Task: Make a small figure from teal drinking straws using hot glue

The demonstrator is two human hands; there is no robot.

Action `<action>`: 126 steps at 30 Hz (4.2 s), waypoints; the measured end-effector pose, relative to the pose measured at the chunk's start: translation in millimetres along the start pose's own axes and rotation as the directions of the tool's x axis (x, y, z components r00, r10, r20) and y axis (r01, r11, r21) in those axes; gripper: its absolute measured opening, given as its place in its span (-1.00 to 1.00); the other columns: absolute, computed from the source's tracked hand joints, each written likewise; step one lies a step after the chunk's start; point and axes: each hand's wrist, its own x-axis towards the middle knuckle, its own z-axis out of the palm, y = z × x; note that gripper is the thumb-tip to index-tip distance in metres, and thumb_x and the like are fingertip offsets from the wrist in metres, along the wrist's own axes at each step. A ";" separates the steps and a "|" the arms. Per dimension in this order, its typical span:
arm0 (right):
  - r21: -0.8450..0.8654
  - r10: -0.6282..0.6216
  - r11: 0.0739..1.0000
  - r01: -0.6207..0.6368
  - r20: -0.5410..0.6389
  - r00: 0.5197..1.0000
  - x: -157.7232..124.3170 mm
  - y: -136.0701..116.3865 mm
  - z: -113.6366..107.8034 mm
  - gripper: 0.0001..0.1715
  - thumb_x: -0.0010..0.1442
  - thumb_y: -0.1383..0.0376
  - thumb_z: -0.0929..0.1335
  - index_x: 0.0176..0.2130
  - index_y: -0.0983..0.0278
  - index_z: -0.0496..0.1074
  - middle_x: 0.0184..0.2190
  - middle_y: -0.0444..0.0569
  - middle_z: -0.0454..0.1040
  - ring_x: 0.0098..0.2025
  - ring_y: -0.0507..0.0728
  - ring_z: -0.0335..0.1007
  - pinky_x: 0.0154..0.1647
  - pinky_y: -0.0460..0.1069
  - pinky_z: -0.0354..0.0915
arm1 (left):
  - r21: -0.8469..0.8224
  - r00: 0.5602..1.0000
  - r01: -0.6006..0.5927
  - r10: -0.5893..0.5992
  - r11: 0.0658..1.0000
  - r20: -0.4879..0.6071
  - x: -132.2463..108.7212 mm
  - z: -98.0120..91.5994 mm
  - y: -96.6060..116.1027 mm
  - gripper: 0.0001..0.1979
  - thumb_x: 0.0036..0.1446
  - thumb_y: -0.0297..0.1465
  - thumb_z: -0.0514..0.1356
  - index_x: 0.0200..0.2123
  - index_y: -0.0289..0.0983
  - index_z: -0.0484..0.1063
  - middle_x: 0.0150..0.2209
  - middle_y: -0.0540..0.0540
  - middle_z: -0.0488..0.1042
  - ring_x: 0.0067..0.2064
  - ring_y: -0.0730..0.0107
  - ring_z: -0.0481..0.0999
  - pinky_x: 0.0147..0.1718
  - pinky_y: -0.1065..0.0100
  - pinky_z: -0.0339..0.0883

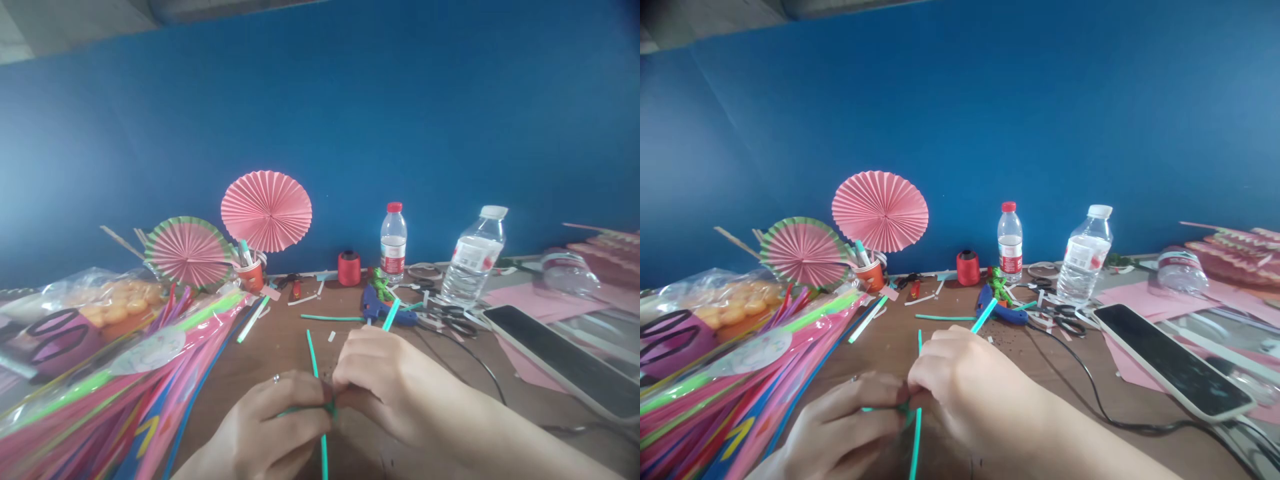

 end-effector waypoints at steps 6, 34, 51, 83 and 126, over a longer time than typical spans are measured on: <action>-0.137 -0.117 0.984 0.117 0.005 0.993 -2.2 3.1 1.1 -0.79 0.18 0.46 0.18 -0.44 0.32 0.30 -0.52 -0.11 0.30 -0.46 0.03 0.08 -0.41 -0.04 0.02 | -0.043 0.995 0.084 -0.081 0.996 0.055 -3.7 1.2 -1.1 -0.76 0.09 -0.63 0.05 -0.23 -0.29 0.40 -0.30 -0.17 0.44 -0.27 0.35 0.46 -0.30 0.36 0.38; 0.194 0.086 0.978 -0.079 -0.031 0.996 -2.7 -8.6 -8.3 -0.77 0.03 0.53 0.30 -0.37 0.23 0.22 -0.47 -0.22 0.26 -0.49 -0.07 0.13 -0.46 -0.17 0.09 | -0.800 0.667 0.523 -0.726 0.294 0.169 -0.7 15.4 -3.3 -0.86 -0.09 -0.55 0.28 -0.39 -0.26 0.46 -0.47 0.02 0.52 -0.44 0.55 0.48 -0.46 0.56 0.35; 0.320 0.261 0.927 -0.195 -0.176 0.949 1.3 -6.5 15.2 -0.74 -0.09 0.56 0.27 -0.45 0.23 0.18 -0.52 -0.24 0.30 -0.49 -0.05 0.18 -0.48 -0.17 0.10 | -0.647 0.715 0.431 -0.676 0.629 -0.181 -1.1 27.4 -8.3 -0.72 -0.25 -0.53 0.37 -0.36 -0.20 0.55 -0.34 -0.07 0.52 -0.32 0.35 0.50 -0.36 0.44 0.40; 0.342 0.183 0.923 -0.180 0.024 0.983 0.9 -1.4 -4.9 -0.75 -0.05 0.57 0.37 -0.42 0.26 0.30 -0.47 -0.24 0.37 -0.43 -0.06 0.26 -0.41 -0.18 0.15 | -0.151 0.994 0.107 -0.108 0.983 0.006 -7.7 8.2 -5.4 -0.62 -0.03 -0.67 0.19 -0.13 -0.25 0.34 -0.26 -0.15 0.46 -0.30 0.40 0.50 -0.35 0.47 0.40; 0.027 0.312 0.948 -0.316 -0.248 0.917 -10.6 64.6 99.8 -0.85 0.10 0.48 0.25 -0.43 0.27 0.33 -0.43 -0.08 0.39 -0.34 0.07 0.31 -0.29 -0.08 0.20 | -0.929 0.329 0.243 -0.924 0.281 -0.193 -40.2 33.6 -92.4 -0.83 -0.16 -0.37 0.32 -0.47 -0.34 0.45 -0.52 -0.06 0.52 -0.39 0.31 0.53 -0.38 0.40 0.35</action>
